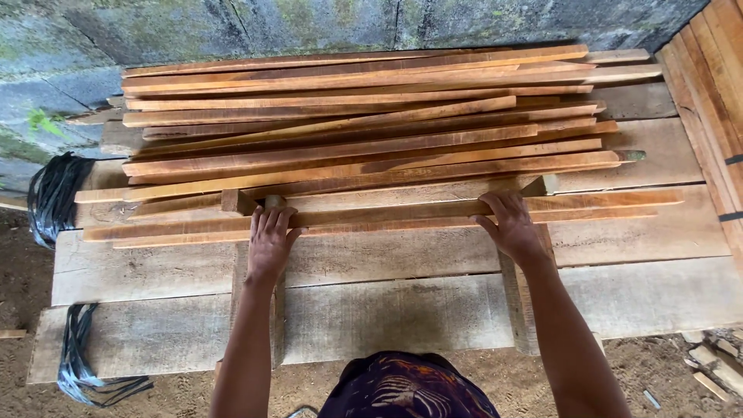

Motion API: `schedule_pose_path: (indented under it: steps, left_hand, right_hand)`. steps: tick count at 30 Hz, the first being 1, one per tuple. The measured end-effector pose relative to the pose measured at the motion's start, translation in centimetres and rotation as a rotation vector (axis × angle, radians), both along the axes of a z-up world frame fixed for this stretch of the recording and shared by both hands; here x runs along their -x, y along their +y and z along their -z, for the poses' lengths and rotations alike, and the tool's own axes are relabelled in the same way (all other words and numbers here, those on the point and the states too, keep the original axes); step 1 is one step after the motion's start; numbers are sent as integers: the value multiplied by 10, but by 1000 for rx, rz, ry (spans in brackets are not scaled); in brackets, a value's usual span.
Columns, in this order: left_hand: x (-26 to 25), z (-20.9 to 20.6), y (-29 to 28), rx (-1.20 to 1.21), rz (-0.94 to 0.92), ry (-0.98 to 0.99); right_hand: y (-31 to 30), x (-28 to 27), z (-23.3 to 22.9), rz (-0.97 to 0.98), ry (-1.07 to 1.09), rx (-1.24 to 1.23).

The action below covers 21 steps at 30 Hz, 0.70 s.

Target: Inspecting and sorting long wooden planks on a workbench.

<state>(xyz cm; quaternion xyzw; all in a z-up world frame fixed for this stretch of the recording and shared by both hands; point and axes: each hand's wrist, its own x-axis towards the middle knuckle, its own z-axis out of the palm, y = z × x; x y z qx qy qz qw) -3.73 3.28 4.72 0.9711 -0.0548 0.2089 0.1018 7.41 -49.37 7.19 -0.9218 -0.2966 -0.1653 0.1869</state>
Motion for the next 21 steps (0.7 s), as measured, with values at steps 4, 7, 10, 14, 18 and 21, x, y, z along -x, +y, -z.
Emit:
schedule_pose_path:
  steps: [4, 7, 10, 14, 18, 21]
  left_hand:
    - [2, 20, -4, 64, -2, 66]
    - [-6, 55, 2, 33, -31, 96]
    - [-6, 75, 6, 2, -14, 103]
    - [-17, 82, 12, 19, -2, 164]
    - [-12, 79, 14, 14, -28, 330]
    - [-10, 56, 9, 36, -48, 408]
  right_hand:
    - [-8, -11, 33, -47, -4, 4]
    - [-8, -17, 46, -44, -70, 78]
    - [-10, -14, 71, -101, 57, 33]
    - [-10, -20, 76, -48, 146, 131]
    - [-12, -18, 79, -13, 263, 164]
    - [-7, -15, 66, 9, 334, 164]
